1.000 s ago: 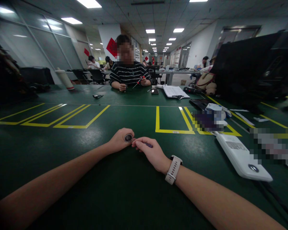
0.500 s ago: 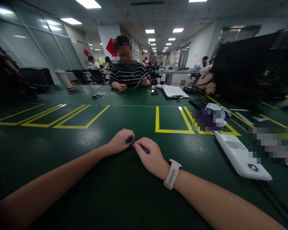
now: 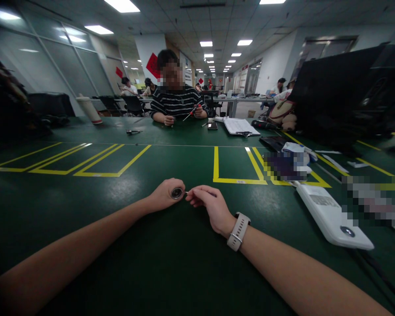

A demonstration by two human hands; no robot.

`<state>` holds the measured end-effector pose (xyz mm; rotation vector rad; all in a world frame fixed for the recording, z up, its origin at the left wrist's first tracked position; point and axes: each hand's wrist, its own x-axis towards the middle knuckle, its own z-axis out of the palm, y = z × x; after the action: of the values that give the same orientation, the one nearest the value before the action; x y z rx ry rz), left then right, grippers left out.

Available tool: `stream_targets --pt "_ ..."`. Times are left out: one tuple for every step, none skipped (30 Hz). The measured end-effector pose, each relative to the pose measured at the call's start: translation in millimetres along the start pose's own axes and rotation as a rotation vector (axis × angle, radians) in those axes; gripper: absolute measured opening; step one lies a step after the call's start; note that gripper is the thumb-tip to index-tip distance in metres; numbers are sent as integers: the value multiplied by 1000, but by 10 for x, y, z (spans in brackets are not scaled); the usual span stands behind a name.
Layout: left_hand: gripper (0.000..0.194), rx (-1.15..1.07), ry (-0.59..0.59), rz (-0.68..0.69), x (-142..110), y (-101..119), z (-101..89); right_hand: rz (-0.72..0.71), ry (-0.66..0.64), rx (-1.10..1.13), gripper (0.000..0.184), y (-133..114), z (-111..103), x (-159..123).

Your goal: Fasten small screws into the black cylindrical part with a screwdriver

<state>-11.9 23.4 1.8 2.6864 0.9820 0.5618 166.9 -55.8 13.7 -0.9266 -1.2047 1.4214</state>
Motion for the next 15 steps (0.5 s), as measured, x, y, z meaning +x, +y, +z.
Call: stream_targets --pt "5 1 5 -5 0 -1 2 -35 -2 -45 20 4 3 -11" --pt "4 6 9 -6 -1 -3 7 -79 -4 -111 21 8 8 -25" --pt "4 16 14 -4 -1 -6 13 -132 -8 -191 21 10 16 -41" --pt "5 32 18 2 -1 -9 19 -186 -14 -280 20 10 26 -57" --pt "5 50 20 12 -1 -12 25 -233 -17 -366 19 7 39 -72" --pt "5 70 22 23 0 -14 30 -274 -15 -438 19 1 52 -85" --pt "6 90 22 34 0 -14 34 -302 -12 -490 18 -5 63 -94" --pt "6 107 22 43 0 -14 37 -314 -10 -518 18 -10 72 -99" --pt "6 118 20 50 0 -12 37 -309 -12 -524 18 -14 76 -98" --pt "6 124 17 55 -1 -9 37 -292 -15 -511 19 -13 75 -92" --pt "6 125 14 58 -3 -7 35 -266 -19 -480 19 -9 67 -81" --pt "6 123 11 59 -5 -5 33 -233 -26 -432 20 0 54 -66" --pt "5 118 7 58 -7 -4 31 -197 -32 -373 21 13 38 -49" --pt "5 113 4 55 -9 -4 28 -165 -34 -307 21 28 21 -32" --pt "5 109 3 49 -11 -5 26 -138 -34 -242 21 44 4 -15"
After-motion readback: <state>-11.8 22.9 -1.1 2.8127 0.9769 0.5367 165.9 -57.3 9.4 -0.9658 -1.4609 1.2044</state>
